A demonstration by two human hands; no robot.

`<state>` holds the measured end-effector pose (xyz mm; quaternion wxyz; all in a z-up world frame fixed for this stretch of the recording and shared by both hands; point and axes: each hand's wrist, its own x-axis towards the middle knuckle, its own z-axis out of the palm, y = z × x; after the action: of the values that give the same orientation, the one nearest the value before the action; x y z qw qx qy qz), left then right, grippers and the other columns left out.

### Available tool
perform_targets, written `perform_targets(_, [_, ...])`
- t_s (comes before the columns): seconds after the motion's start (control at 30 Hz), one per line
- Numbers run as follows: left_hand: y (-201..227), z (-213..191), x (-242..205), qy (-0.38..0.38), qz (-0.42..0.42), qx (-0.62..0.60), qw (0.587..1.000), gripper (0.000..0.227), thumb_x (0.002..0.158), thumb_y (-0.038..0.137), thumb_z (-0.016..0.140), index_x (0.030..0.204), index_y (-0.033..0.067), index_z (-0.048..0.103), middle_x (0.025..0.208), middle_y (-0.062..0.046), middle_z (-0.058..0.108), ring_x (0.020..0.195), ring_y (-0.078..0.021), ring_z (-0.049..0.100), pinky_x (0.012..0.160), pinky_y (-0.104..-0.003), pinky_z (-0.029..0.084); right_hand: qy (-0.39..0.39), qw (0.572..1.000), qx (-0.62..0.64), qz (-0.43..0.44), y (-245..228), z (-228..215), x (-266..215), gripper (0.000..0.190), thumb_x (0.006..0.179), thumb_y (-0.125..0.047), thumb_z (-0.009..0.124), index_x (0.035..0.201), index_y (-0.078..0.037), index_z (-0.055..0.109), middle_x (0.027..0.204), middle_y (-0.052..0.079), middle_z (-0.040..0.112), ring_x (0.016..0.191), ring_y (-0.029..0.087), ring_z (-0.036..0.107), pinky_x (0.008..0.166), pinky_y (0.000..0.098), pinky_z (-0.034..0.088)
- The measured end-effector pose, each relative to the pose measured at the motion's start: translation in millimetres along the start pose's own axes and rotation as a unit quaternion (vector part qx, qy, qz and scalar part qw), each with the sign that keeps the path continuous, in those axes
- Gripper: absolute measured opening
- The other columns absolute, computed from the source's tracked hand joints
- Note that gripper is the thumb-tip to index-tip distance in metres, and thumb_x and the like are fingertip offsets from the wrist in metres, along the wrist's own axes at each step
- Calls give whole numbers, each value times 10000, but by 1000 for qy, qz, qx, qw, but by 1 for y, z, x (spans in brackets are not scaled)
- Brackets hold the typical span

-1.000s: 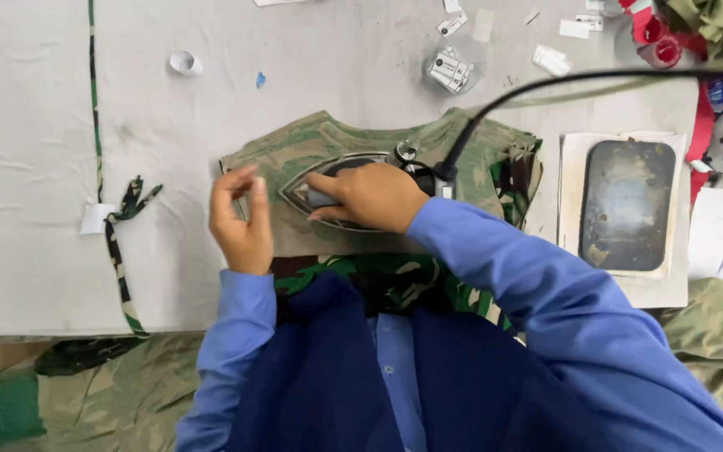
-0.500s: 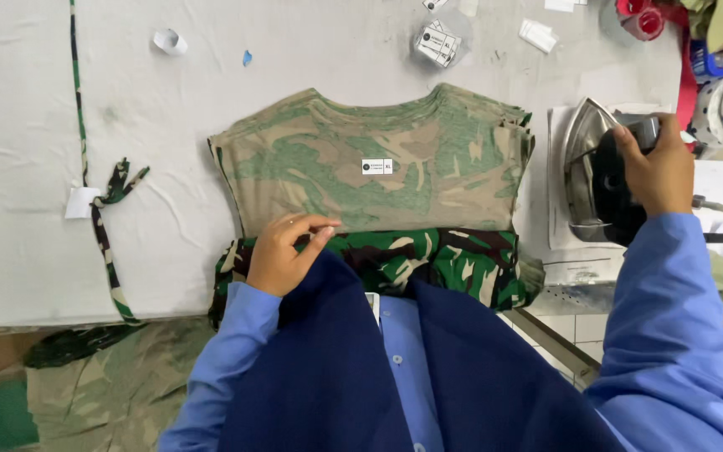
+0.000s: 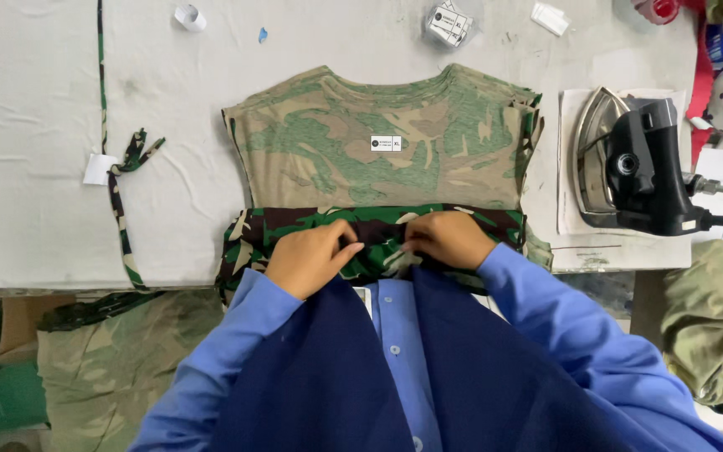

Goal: The person irons a stack of camouflage-patterned t-shirts on a white table. They repeatedly pick up a small white tag, place it on the collar area of a shirt, and press it with a steam iron. After ironing, the person folds the shirt and places it on top of the stack before moving to the next one.

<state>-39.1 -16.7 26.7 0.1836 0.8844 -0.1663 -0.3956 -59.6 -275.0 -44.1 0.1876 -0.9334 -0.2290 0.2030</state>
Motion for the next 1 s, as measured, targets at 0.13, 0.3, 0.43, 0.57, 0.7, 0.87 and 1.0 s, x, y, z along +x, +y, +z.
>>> perform_targets(0.13, [18,20,26,213,187,52,957,437,879,471,621,1217,209,533,1029,-45,595,1008,-284,597,809,-407,510,-16,960,264,96,29,-13,6,255,1005,-327,502,992,-96,610,813,124,677,855,328,650,751,445,503])
perform_targets(0.3, [14,56,89,241,217,169,931,638,781,275,726,1338,129,451,1194,-102,558,993,-312,610,751,-432,532,131,925,314,166,22,17,8,232,1056,-364,436,1087,-150,521,709,153,603,722,360,613,641,450,469])
perform_targets(0.43, [-21,31,112,267,130,184,937,185,787,133,658,968,146,625,833,-54,609,745,-275,636,577,-391,537,47,998,-25,38,21,-23,-3,445,783,-414,695,1115,-178,513,760,73,625,715,289,665,632,409,518])
perform_targets(0.57, [-58,-44,113,319,-29,139,937,150,770,143,627,903,131,696,755,-83,661,759,-328,668,629,-472,558,85,969,-189,131,99,-54,17,378,719,-267,720,1074,-187,620,977,22,638,917,259,676,744,414,568])
perform_targets(0.7, [-111,-62,160,318,-101,124,935,183,895,267,552,987,182,686,861,-42,676,882,-254,674,749,-441,548,102,952,-146,248,160,-42,49,162,912,-231,618,1044,-146,657,910,49,644,838,259,693,722,418,564])
perform_targets(0.87, [-83,-58,147,278,-138,21,950,367,952,507,534,1153,204,590,1084,-80,671,1007,-276,674,868,-458,537,84,944,-5,318,126,-56,53,507,996,-520,501,1269,-94,526,1092,178,679,957,355,686,778,487,531])
perform_targets(1.0, [-75,-62,142,336,-88,-26,937,233,1042,335,538,1155,141,601,1049,-112,677,979,-303,681,837,-472,544,210,935,-10,286,150,-24,50,277,1067,-343,528,1159,-83,550,852,117,673,750,327,690,654,464,536])
